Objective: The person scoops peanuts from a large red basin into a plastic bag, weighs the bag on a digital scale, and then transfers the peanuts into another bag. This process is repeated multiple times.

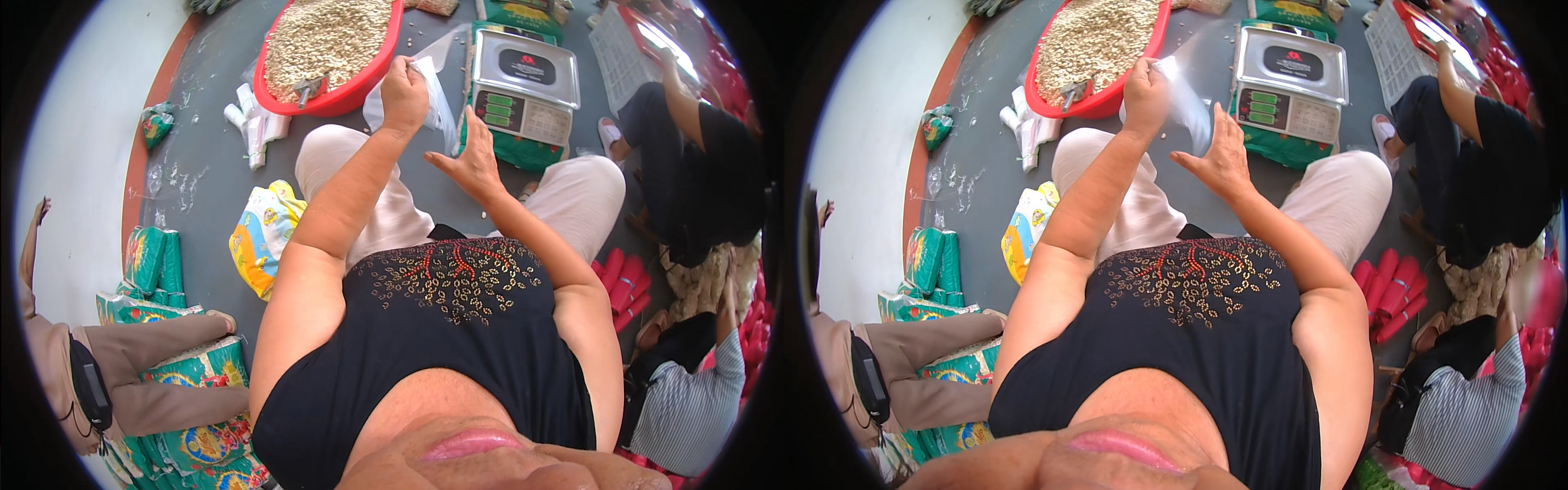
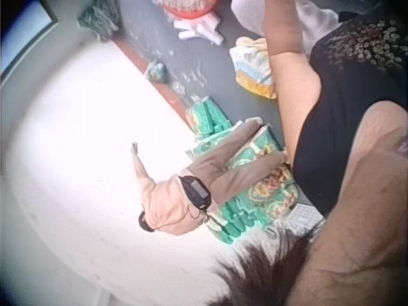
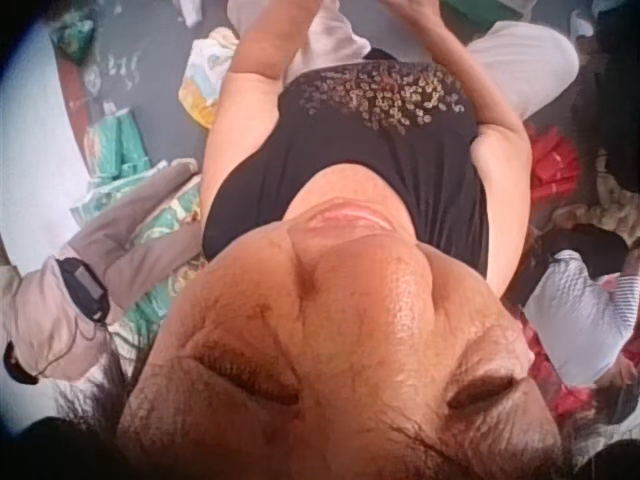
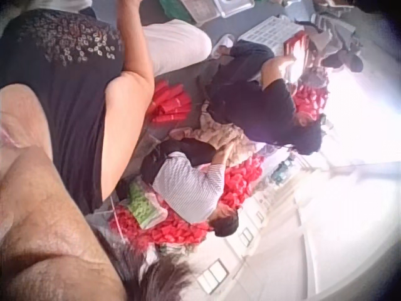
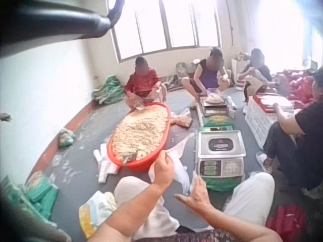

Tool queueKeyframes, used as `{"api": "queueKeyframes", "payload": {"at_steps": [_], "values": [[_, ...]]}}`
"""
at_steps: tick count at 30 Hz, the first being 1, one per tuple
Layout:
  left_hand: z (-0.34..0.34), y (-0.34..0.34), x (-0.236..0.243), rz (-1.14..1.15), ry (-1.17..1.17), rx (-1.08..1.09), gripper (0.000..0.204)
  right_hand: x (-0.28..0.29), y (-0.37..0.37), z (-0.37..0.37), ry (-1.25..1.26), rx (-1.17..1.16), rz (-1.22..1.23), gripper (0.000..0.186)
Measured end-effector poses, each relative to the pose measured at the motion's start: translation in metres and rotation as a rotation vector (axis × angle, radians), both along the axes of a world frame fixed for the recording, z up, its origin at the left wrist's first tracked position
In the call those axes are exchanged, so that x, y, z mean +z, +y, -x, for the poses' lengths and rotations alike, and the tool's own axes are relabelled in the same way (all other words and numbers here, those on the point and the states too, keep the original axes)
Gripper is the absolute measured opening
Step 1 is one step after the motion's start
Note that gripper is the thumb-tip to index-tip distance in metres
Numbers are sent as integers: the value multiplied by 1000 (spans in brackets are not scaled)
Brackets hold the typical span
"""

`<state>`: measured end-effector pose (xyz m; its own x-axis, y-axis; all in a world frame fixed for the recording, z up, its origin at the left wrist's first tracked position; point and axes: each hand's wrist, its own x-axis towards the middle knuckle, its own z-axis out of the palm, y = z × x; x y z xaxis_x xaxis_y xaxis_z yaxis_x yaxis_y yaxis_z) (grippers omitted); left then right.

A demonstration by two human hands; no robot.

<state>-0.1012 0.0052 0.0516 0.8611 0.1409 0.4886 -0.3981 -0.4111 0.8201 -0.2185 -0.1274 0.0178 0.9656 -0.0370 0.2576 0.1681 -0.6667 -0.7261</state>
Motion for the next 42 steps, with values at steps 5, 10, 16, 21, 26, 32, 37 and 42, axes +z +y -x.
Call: {"api": "queueKeyframes", "payload": {"at_steps": [5, 10, 16, 21, 26, 32, 37, 42], "values": [[39, -18, 25, -274, -140, -29, 16, -22, -15, -17, -45, -179, 51, 107], [38, -11, 15, -696, -88, -155, 19, -14, -8, -20, -265, -208, 199, 107], [32, 5, -51, -976, 108, -368, 19, -48, -6, -36, 84, 252, 201, 90], [5, 27, -30, -1168, 351, -367, 20, -110, -33, -100, 584, 431, -464, 68], [-36, 49, -36, -1108, 367, -308, 16, -189, -23, -179, 573, 205, -17, 55], [-57, 52, -18, -1072, 445, -413, 4, -258, 11, -277, 671, 149, 399, 46], [-78, 58, -12, -1116, 668, -493, 6, -314, 20, -357, 661, 37, 480, 47], [-81, 57, -14, -1099, 668, -547, 11, -362, 8, -401, 640, 23, 391, 43]]}}
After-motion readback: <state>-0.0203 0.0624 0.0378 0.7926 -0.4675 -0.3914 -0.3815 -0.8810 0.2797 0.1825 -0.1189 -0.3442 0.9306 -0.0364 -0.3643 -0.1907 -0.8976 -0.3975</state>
